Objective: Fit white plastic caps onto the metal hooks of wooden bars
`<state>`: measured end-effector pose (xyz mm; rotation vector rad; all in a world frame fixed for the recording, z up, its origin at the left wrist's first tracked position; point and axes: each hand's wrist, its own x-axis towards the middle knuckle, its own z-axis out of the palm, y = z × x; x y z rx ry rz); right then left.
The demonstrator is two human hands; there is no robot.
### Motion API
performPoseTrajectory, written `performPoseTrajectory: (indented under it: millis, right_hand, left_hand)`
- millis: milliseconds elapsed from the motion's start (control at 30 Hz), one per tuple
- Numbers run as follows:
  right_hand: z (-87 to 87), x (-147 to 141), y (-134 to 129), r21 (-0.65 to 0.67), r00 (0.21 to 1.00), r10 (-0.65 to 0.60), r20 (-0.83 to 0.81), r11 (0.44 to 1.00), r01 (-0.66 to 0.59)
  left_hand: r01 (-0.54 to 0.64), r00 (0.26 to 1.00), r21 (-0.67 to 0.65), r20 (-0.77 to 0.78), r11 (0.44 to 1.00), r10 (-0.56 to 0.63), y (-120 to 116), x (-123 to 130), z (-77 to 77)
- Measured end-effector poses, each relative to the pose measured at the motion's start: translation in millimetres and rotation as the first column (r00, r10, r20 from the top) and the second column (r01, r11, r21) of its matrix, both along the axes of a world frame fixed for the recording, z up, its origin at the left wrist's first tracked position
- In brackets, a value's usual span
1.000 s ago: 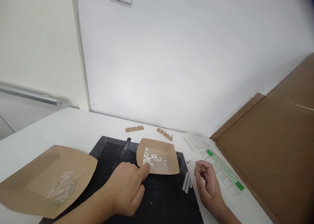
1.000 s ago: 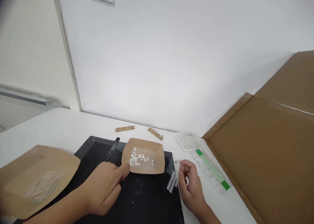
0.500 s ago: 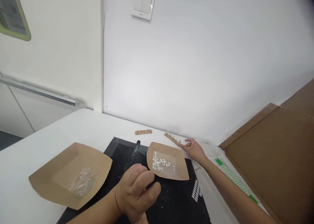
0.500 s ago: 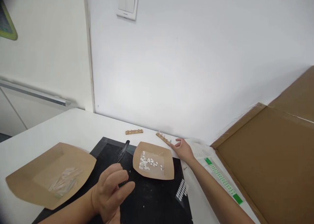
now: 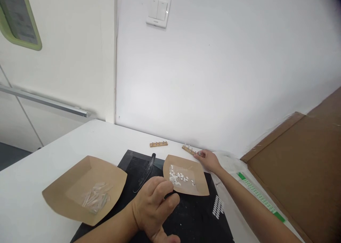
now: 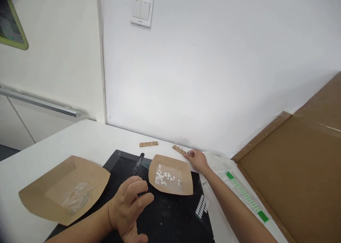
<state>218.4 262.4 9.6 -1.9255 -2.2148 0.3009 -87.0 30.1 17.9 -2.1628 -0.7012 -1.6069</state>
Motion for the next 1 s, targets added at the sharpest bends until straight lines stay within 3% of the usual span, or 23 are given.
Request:
performPoseTrajectory:
  millis: [133,267,400,500,600,733,833,1000]
  right_hand:
    - [26.5,12.5,-14.1,0.095,0.996,0.078,0.05,0.992,-0.083]
    - [69.0,24.3,-41.0,0.27,0.991,0.113,0.069,0.954,-0.127]
    - [115.0,21.6,-89.5,0.334,0.961,0.254,0.11,0.901,-0.276]
    - [133.8,5.0,-137.6,0.276,0.875,0.452,0.174,0.831,-0.484]
    - [125.6,-19.1,-184.5,0.136,0.73,0.671,0.126,0.718,-0.683]
    - [82.2,-43.3,-226.2,0.046,0.621,0.784,-0.018,0.621,-0.782]
    - [54.3,-49.0,-237.5,0.05,0.634,0.773,-0.02,0.634,-0.772]
    - [38.0,-44.8,-236.8,0.06,0.642,0.767,-0.014,0.641,-0.765]
  left_hand:
    - [0.015,1.0,-0.043,-0.011,0.999,-0.016,0.4,-0.6,-2.3]
    - [0.011,1.0,-0.063,-0.001,0.998,-0.011,1.7,-1.4,1.1]
    - [0.012,1.0,-0.086,0.009,0.996,-0.012,1.4,0.1,5.5]
    - [0.073,0.997,-0.086,0.025,0.994,-0.071,-1.1,0.1,7.6]
    - [0.123,0.991,-0.108,0.069,0.987,-0.116,-4.8,-1.9,6.7]
    - [0.169,0.98,-0.221,0.143,0.96,-0.139,-6.3,-4.0,5.4]
    - [0.23,0.971,-0.34,0.142,0.912,-0.192,-3.4,-2.6,9.8]
    - [0.339,0.927,-0.492,0.031,0.802,-0.373,-0.3,3.3,18.9]
